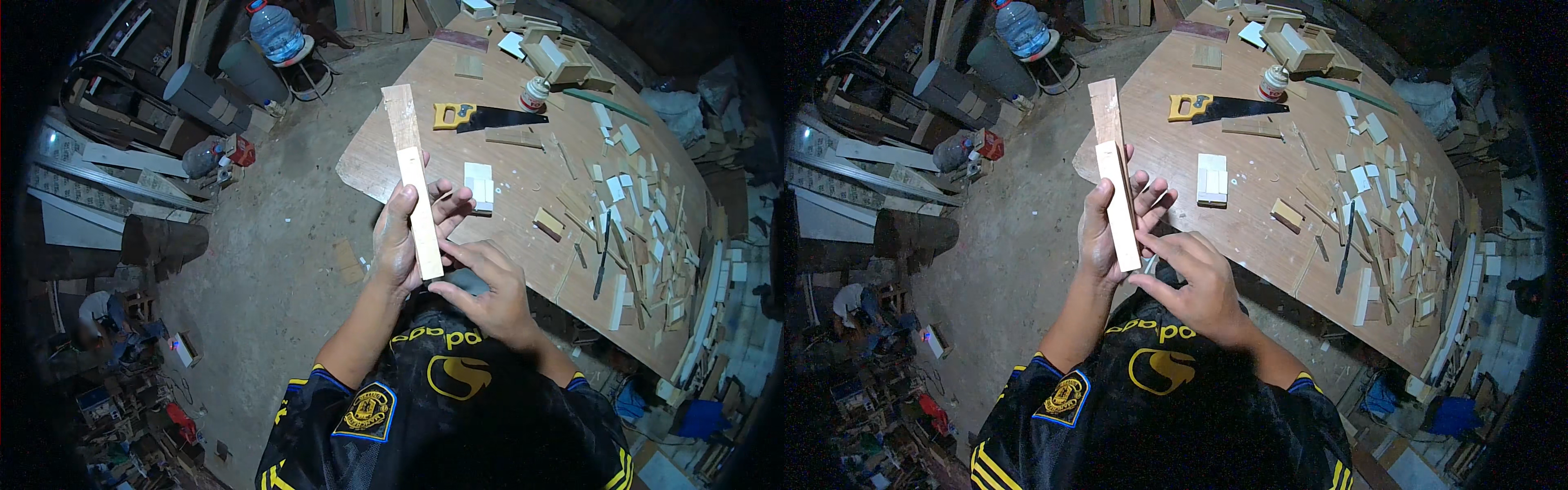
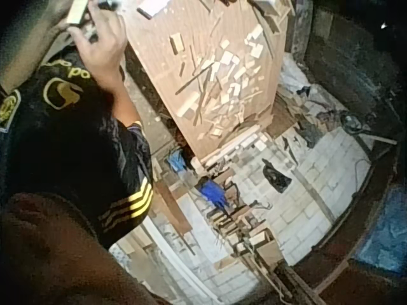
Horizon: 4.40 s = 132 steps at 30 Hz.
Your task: Assembling wooden pieces by gluing and fitting them together in a workshop environment.
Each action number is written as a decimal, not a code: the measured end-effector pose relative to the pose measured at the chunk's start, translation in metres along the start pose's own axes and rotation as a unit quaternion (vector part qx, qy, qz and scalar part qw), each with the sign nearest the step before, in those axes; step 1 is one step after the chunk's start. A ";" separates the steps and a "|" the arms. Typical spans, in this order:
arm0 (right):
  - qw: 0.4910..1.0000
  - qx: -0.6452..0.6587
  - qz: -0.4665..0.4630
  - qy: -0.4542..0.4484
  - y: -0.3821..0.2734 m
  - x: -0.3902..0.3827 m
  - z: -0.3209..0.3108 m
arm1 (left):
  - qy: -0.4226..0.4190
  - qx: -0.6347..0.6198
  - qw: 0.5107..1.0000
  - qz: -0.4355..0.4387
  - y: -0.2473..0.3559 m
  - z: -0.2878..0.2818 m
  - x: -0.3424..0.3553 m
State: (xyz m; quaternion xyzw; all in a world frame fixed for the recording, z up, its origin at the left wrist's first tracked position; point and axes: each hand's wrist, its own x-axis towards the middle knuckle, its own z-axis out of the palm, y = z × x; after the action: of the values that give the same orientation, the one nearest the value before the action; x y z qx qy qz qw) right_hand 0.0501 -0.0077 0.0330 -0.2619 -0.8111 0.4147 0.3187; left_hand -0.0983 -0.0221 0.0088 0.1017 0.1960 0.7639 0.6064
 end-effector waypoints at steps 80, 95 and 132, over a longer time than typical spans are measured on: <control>0.834 0.379 0.395 -0.073 0.155 -0.058 -0.109 | -0.159 0.222 0.887 -0.372 -0.130 -0.047 0.010; 0.715 0.560 0.416 -0.054 0.232 -0.057 -0.130 | -0.087 0.327 0.864 -0.373 -0.185 -0.059 0.045; 0.892 0.370 0.253 0.058 0.223 -0.028 -0.179 | -0.072 0.590 0.786 0.167 -0.136 0.035 0.047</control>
State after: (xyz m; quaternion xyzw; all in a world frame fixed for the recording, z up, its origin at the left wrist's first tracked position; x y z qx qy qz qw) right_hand 0.2355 0.1788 -0.0813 -0.3449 -0.4855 0.7353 0.3234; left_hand 0.0245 0.0553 -0.0207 0.5258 0.5445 0.5787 0.3036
